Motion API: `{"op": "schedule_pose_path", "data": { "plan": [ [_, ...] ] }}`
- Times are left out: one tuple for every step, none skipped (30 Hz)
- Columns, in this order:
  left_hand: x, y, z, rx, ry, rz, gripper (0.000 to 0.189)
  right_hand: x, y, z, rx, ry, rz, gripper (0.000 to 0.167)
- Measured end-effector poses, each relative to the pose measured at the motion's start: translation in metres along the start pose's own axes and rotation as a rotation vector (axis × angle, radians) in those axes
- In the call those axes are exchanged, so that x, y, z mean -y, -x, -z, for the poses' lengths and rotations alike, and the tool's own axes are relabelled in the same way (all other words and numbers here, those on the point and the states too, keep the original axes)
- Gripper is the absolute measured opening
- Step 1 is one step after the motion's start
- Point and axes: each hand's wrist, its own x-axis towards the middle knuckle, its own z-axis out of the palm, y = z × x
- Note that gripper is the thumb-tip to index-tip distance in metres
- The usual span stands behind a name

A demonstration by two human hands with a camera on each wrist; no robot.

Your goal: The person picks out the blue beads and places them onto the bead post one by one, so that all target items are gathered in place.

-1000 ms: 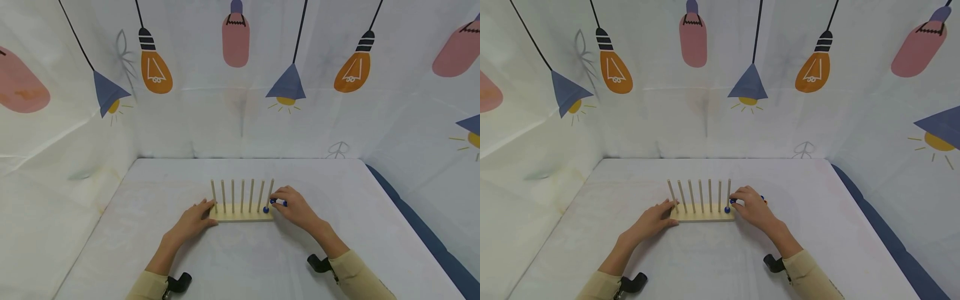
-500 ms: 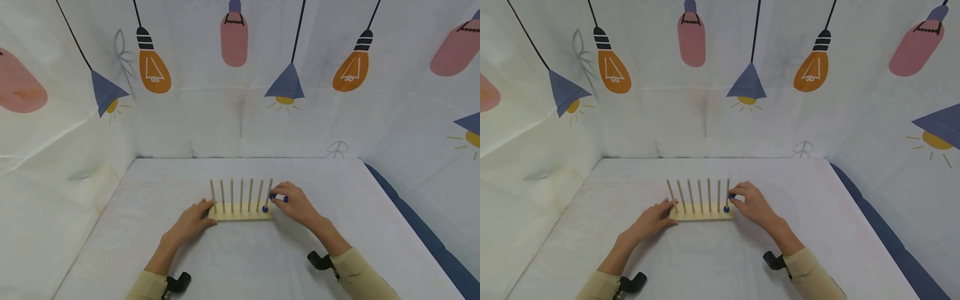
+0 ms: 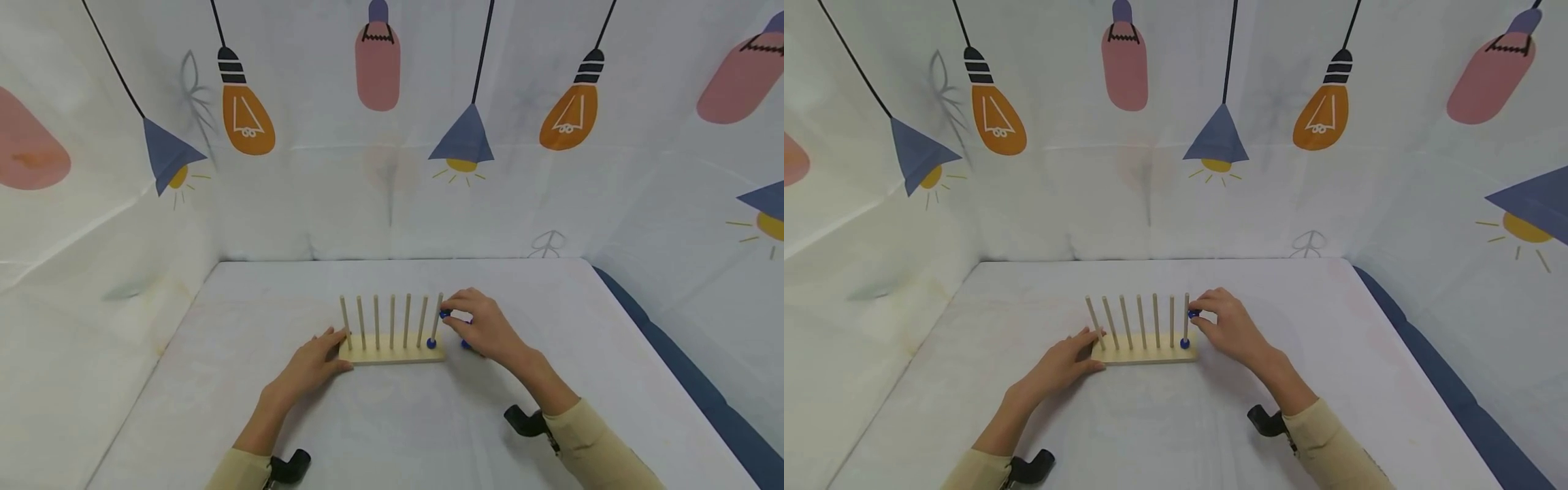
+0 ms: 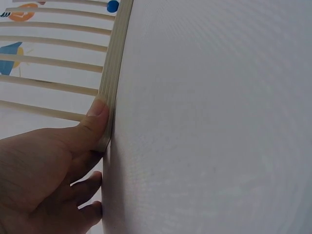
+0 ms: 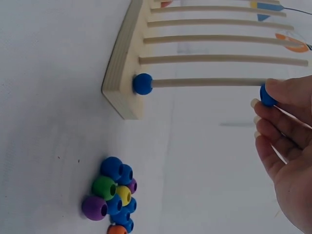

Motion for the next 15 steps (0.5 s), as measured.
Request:
{"op": "schedule_pose_path", "data": {
  "plan": [
    [0.000, 0.000, 0.000, 0.000, 0.002, 0.000, 0.070, 0.001, -0.001, 0.001, -0.001, 0.003, 0.000, 0.023],
    [0.000, 0.000, 0.000, 0.001, 0.003, -0.001, 0.070, 0.001, -0.001, 0.003, -0.003, 0.005, 0.003, 0.023],
    [0.000, 0.000, 0.000, 0.001, 0.004, -0.004, 0.070, 0.002, -0.002, 0.004, -0.006, 0.007, 0.005, 0.023],
    [0.000, 0.001, 0.000, 0.000, 0.006, -0.006, 0.070, 0.001, -0.003, 0.005, -0.012, 0.007, 0.009, 0.023],
    [0.000, 0.001, 0.000, 0.000, 0.006, -0.009, 0.070, 0.001, -0.004, 0.006, -0.018, 0.003, 0.012, 0.024],
    [0.000, 0.001, 0.000, 0.000, 0.008, -0.008, 0.070, 0.001, -0.005, 0.007, -0.024, -0.001, 0.014, 0.024],
    [0.000, 0.001, 0.000, -0.001, 0.009, -0.008, 0.070, 0.001, -0.005, 0.008, -0.030, -0.005, 0.019, 0.025],
    [-0.001, 0.001, 0.000, -0.002, 0.009, -0.010, 0.071, 0.001, -0.006, 0.009, -0.037, -0.008, 0.022, 0.025],
    [-0.001, 0.001, 0.001, -0.004, 0.010, -0.010, 0.071, 0.001, -0.007, 0.010, -0.042, -0.015, 0.025, 0.025],
    [-0.001, 0.001, 0.001, -0.004, 0.011, -0.009, 0.071, 0.001, -0.008, 0.011, -0.048, -0.017, 0.031, 0.026],
    [-0.002, 0.001, 0.001, -0.002, 0.013, -0.006, 0.071, 0.001, -0.008, 0.012, -0.052, -0.020, 0.033, 0.026],
    [-0.002, 0.001, 0.001, -0.002, 0.012, -0.006, 0.071, 0.002, -0.009, 0.013, -0.055, -0.022, 0.036, 0.026],
    [-0.002, 0.001, 0.002, 0.000, 0.011, -0.006, 0.071, 0.002, -0.010, 0.014, -0.058, -0.024, 0.039, 0.026],
    [-0.002, 0.001, 0.002, 0.002, 0.008, -0.007, 0.071, 0.003, -0.010, 0.015, -0.062, -0.025, 0.041, 0.026],
    [-0.002, 0.001, 0.002, 0.004, 0.008, -0.007, 0.071, 0.003, -0.010, 0.016, -0.066, -0.025, 0.046, 0.026]
  ]
}}
